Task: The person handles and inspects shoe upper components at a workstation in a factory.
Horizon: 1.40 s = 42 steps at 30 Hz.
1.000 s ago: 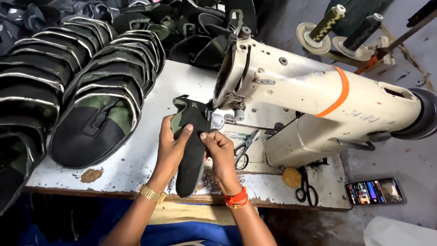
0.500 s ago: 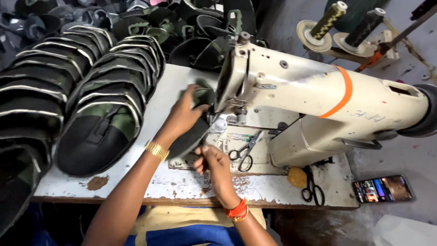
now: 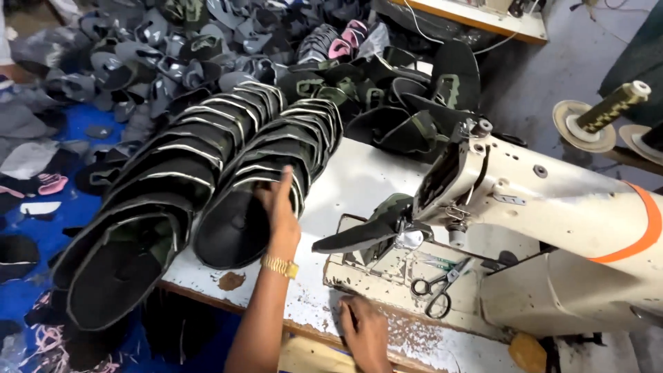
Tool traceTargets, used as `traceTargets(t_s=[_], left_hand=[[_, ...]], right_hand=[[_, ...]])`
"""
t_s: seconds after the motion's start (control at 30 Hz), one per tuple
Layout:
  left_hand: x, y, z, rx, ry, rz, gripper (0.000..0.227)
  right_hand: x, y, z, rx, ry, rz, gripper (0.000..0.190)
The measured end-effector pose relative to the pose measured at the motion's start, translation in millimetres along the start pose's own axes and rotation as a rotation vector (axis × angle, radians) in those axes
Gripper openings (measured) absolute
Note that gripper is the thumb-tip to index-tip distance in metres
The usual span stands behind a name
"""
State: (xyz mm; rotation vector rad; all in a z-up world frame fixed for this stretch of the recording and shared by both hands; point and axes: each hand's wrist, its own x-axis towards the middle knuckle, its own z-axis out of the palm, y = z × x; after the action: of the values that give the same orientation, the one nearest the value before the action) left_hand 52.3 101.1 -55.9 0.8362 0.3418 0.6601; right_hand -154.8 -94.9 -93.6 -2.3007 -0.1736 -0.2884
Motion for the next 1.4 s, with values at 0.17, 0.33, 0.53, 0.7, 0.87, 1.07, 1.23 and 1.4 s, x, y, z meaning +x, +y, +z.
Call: traceTargets(t_s=[0.17,0.33,0.53,0.7,0.87,1.07,1.23,1.4], left_hand=[[13.0,-14.2,2.2,-0.079,-0.191,-0.165,0.067],[-27.3,7.5,-9.2,-0.005,-0.141,-0.15,0.068],[-34.8,33.6,-16.6,0.137,-0.176,-0.048,0.062],[-17.3,-12.5,-49.5,0.063,-0.187,-0.2,0.047],[-96.2,81.8,-33.0,0.09,-0.121,-0.12,0.039],[-179.1,183.6,-40.5,-0.043,-0.51,-0.283,0.051],[-174.1,73.9,-159.3,-0.299,-0.988,-0.427,0.053],[-182.4,31.9,-186.2,-0.327,-0.742,-0.312,0.048]], right_hand=[[-4.0,10.3,7.4,-0.013,0.038,-0.004,0.017],[-5.1,16.6,12.6,-0.061,0.05,0.02,0.02],[-16.0,-1.3,1.1,-0.047,0.017,-0.044,0.018],[-12.3,6.1,5.7,-0.044,0.039,-0.007,0.019],[-11.7,22.8,15.5,-0.045,0.054,-0.019,0.018],[-0.8,17.5,10.8,0.768,-0.317,0.192,0.041],[-8.4,-61.2,-60.4,1.846,-0.574,0.205,0.069],[1.4,-66.2,-101.8,1.478,-0.389,0.138,0.058]])
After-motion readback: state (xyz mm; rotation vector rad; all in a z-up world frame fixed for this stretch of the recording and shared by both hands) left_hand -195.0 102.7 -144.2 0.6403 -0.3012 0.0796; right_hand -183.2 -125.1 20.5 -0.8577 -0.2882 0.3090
